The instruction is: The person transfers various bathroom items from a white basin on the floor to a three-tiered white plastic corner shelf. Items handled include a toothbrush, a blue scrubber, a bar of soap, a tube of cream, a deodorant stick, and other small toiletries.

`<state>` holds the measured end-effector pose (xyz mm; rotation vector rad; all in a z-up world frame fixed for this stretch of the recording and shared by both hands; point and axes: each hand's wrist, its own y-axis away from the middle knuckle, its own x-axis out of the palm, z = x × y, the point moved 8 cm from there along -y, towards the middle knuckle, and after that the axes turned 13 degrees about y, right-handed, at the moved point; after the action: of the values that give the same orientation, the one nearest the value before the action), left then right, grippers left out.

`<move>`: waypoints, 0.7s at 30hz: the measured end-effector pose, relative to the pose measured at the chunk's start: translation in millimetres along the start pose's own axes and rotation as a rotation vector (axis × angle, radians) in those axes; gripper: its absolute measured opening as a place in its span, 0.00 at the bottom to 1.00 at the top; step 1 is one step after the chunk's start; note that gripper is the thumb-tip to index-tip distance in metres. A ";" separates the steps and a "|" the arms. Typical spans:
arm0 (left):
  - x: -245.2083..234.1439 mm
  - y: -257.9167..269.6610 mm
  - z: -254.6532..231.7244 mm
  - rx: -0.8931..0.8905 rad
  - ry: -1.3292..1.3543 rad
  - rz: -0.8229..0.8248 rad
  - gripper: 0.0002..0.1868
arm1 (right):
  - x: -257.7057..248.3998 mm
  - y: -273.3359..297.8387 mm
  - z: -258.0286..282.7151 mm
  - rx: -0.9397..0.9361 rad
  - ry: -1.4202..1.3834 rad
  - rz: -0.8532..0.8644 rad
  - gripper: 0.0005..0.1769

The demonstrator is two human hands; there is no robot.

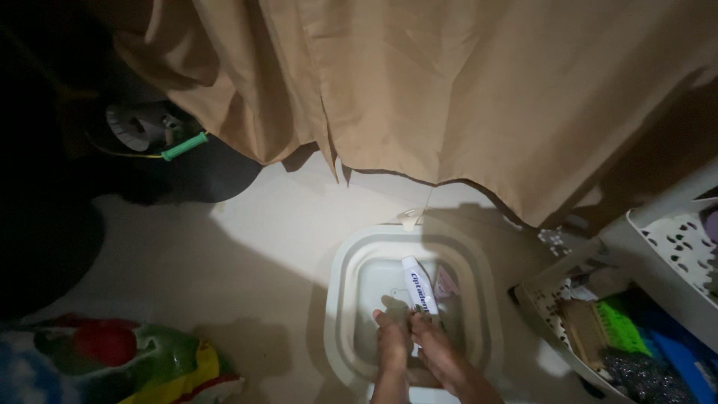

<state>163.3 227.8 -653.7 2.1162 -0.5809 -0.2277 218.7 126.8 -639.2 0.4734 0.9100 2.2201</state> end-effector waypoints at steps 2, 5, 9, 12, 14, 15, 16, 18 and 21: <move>-6.2 3.9 -0.6 -0.014 0.025 -0.024 0.46 | 7.2 -5.4 1.5 -0.083 -0.102 0.096 0.34; -6.8 15.6 -5.7 0.014 0.048 -0.006 0.45 | 4.5 -14.5 -5.5 -0.078 -0.069 0.063 0.33; -11.1 36.9 -11.3 -0.034 0.027 0.004 0.43 | -8.5 -9.6 -0.3 -0.061 -0.052 -0.084 0.28; 2.2 77.7 -55.2 0.344 0.128 0.149 0.44 | -13.1 19.3 25.5 -0.058 -0.138 -0.048 0.26; 10.9 107.9 -81.8 0.356 0.140 0.189 0.42 | -8.1 39.6 80.0 -0.278 -0.280 0.028 0.22; 16.0 128.0 -93.0 0.360 0.146 0.213 0.41 | -8.0 55.8 106.1 -0.389 -0.349 0.064 0.21; 22.9 150.0 -107.3 0.369 0.264 0.261 0.39 | -10.4 72.4 127.2 -0.439 -0.389 0.043 0.21; 40.0 199.3 -137.8 0.377 0.497 0.367 0.37 | -16.9 111.3 170.1 -0.541 -0.469 0.001 0.21; 54.9 286.8 -190.6 0.521 0.483 0.527 0.38 | -26.3 185.9 221.9 -0.581 -0.323 -0.034 0.28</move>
<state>190.0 201.5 -307.0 2.2881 -0.9392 0.7842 274.5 115.9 -354.2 0.5060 0.0900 2.1612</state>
